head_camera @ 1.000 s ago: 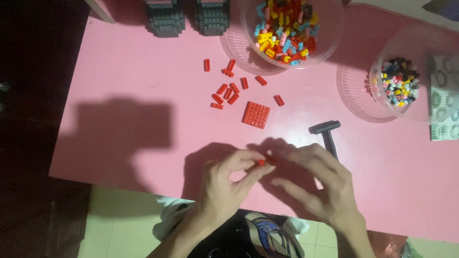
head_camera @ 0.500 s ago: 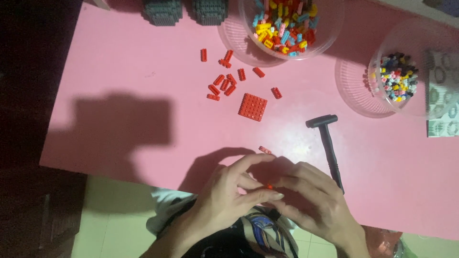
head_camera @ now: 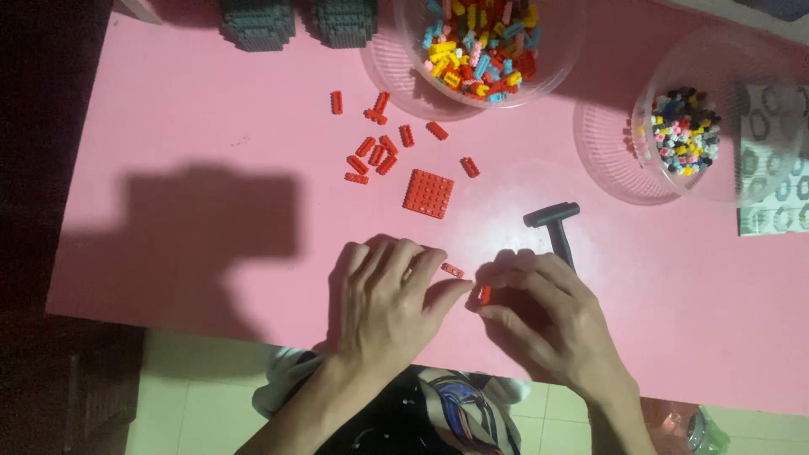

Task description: Assembling a structure using small plastic building blocks and a toy hammer on a baseplate.

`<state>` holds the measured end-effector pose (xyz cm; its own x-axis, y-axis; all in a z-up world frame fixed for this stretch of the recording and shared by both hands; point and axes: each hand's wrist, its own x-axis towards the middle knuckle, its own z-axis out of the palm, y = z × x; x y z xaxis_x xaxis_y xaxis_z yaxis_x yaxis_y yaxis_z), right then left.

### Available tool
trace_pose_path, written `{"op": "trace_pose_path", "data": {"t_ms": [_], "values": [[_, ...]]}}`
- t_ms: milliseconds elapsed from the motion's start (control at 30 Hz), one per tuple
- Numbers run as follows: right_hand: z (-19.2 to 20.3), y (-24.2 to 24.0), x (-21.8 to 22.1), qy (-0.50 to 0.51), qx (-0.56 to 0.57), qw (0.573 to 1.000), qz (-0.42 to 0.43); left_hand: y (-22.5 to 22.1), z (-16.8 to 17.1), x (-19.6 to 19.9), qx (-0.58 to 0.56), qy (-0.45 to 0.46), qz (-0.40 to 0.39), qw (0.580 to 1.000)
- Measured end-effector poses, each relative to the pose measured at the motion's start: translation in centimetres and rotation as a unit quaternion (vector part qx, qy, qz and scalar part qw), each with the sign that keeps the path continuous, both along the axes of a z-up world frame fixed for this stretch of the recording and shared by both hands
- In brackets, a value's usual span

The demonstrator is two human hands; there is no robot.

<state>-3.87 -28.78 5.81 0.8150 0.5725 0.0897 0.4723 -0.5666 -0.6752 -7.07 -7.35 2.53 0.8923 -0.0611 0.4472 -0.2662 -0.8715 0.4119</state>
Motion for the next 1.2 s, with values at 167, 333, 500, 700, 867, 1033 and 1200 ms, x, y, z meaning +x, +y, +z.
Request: {"op": "trace_pose_path", "data": {"t_ms": [167,333,500,700,867,1033,1200], "values": [[-0.1,1.2,0.1,0.014,0.003,0.999,-0.036,0.9,0.6,0.4,-0.033,-0.016,-0.045,0.998],[-1.8,0.5,0.3,0.001,-0.012,0.999,-0.035,2.3,0.9,0.5,-0.012,0.036,-0.106,0.994],[-2.0,0.4,0.3,-0.006,0.009,0.999,-0.045,1.6,0.6,0.0,-0.044,-0.031,-0.057,0.997],[-2.2,0.1,0.2,-0.038,0.01,0.999,-0.023,0.4,0.5,-1.1,-0.057,-0.061,-0.057,0.995],[-2.0,0.0,0.2,-0.02,0.018,0.999,-0.017,1.9,1.1,-0.6,-0.044,-0.045,-0.088,0.994],[-2.0,0.3,0.1,-0.034,0.032,0.999,-0.011,2.7,1.1,0.0,0.02,-0.018,-0.106,0.994],[-2.1,0.5,0.1,-0.109,0.0,0.994,-0.001,2.8,0.2,0.0,-0.028,-0.005,-0.126,0.992]]}}
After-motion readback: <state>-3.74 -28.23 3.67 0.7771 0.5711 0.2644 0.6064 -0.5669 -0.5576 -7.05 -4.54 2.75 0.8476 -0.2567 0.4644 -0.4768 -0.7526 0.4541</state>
